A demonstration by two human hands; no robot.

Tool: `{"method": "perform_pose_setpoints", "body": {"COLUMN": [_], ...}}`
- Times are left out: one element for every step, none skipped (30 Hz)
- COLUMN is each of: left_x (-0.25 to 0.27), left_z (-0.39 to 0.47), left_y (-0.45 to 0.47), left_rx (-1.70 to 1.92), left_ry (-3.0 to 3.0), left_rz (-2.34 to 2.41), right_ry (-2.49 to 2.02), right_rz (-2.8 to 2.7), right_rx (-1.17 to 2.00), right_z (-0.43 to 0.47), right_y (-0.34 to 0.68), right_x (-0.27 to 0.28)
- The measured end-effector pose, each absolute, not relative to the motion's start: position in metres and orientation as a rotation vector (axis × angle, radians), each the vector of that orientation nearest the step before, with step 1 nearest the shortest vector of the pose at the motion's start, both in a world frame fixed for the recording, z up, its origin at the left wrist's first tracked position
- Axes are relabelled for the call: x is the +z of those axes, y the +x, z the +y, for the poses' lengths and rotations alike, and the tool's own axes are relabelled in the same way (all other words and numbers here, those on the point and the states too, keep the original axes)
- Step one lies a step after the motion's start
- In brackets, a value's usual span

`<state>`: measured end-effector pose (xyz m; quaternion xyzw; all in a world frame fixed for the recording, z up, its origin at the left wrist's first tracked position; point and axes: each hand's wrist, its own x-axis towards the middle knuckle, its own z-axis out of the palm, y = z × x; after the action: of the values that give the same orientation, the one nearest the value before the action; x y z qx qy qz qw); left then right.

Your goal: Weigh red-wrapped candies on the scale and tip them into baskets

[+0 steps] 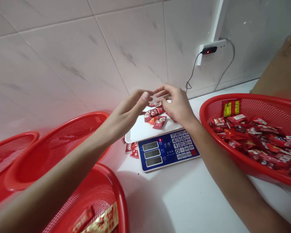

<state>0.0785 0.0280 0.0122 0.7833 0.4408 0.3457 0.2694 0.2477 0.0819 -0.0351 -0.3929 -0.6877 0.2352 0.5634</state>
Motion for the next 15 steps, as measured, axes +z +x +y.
{"method": "perform_pose_setpoints", "body": {"left_x": [0.012, 0.012, 0.012, 0.012, 0.012, 0.013, 0.014, 0.015, 0.016, 0.018, 0.020, 0.023, 0.025, 0.027, 0.028], "left_z": [0.026, 0.025, 0.023, 0.022, 0.022, 0.021, 0.021, 0.020, 0.020, 0.019, 0.018, 0.018, 0.018, 0.019, 0.021], "left_y": [0.078, 0.078, 0.077, 0.077, 0.076, 0.076, 0.076, 0.077, 0.077, 0.077, 0.077, 0.077, 0.076, 0.076, 0.077], "left_rx": [0.909, 0.893, 0.879, 0.869, 0.860, 0.852, 0.840, 0.829, 0.827, 0.834, 0.861, 0.904, 0.955, 1.003, 1.027], "left_ry": [2.105, 2.100, 2.098, 2.104, 2.115, 2.128, 2.140, 2.147, 2.149, 2.144, 2.134, 2.122, 2.117, 2.123, 2.143], "left_rz": [1.180, 1.175, 1.175, 1.178, 1.183, 1.189, 1.197, 1.203, 1.203, 1.197, 1.189, 1.184, 1.180, 1.178, 1.179], "right_ry": [-0.925, -0.926, -0.932, -0.948, -0.980, -1.031, -1.110, -1.213, -1.312, -1.372, -1.372, -1.306, -1.189, -1.046, -0.914], "right_rz": [-1.614, -1.614, -1.620, -1.631, -1.656, -1.709, -1.785, -1.865, -1.925, -1.942, -1.912, -1.843, -1.743, -1.625, -1.499], "right_rx": [0.556, 0.554, 0.550, 0.542, 0.531, 0.518, 0.502, 0.481, 0.444, 0.383, 0.305, 0.224, 0.147, 0.084, 0.042], "right_z": [0.081, 0.081, 0.081, 0.081, 0.082, 0.082, 0.083, 0.083, 0.081, 0.079, 0.074, 0.068, 0.059, 0.049, 0.037], "right_y": [0.248, 0.248, 0.248, 0.248, 0.247, 0.247, 0.246, 0.245, 0.244, 0.242, 0.241, 0.240, 0.240, 0.241, 0.244], "right_x": [-0.034, -0.034, -0.035, -0.036, -0.038, -0.040, -0.041, -0.042, -0.041, -0.039, -0.035, -0.029, -0.023, -0.015, -0.007]}}
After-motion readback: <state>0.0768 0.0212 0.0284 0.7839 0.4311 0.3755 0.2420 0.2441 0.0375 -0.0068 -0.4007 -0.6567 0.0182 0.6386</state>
